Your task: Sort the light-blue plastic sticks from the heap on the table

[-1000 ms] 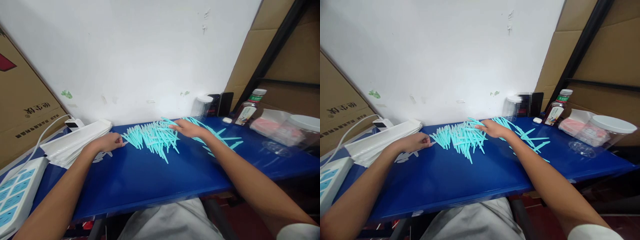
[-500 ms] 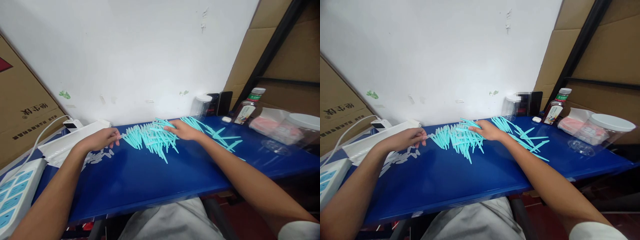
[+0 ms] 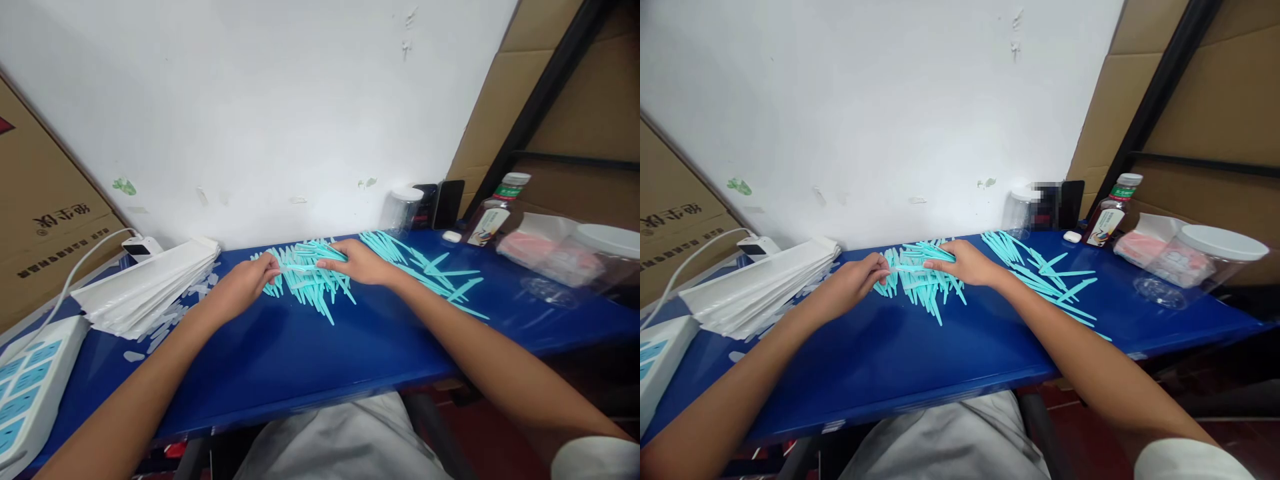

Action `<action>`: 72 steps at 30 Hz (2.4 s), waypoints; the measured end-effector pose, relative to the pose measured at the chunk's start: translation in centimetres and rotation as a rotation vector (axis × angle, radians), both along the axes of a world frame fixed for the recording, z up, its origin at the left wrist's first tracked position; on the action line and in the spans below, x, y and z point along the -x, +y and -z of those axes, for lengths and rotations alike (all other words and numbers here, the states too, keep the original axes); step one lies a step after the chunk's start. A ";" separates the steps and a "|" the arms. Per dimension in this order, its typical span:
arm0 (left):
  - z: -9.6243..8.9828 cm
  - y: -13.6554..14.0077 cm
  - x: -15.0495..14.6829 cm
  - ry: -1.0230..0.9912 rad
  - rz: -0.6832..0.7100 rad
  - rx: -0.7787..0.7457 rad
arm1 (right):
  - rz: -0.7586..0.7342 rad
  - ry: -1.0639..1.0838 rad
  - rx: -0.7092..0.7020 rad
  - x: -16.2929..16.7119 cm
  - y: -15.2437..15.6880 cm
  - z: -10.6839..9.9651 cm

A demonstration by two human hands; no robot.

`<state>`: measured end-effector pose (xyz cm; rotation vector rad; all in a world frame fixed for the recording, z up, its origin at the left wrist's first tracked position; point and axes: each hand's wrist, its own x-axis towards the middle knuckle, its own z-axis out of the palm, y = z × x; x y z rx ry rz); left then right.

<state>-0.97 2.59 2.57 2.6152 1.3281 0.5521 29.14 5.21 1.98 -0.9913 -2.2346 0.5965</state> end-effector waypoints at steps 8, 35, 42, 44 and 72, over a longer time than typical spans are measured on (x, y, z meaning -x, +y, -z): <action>0.5 0.3 0.1 0.119 -0.073 -0.178 | -0.014 0.031 0.013 -0.4 0.0 -0.3; 1.8 -1.3 -3.3 -0.730 0.038 0.370 | -0.045 0.090 -0.014 1.2 -0.9 0.4; 1.9 -1.3 -3.5 -0.774 -0.014 0.340 | -0.029 0.138 0.007 1.6 -1.1 0.8; 2.0 -1.3 -3.5 -0.759 -0.010 0.340 | -0.031 0.135 0.010 1.7 -1.0 0.9; 0.7 -1.3 -2.8 -0.701 -0.187 -0.052 | -0.003 0.074 -0.007 0.8 -0.8 0.1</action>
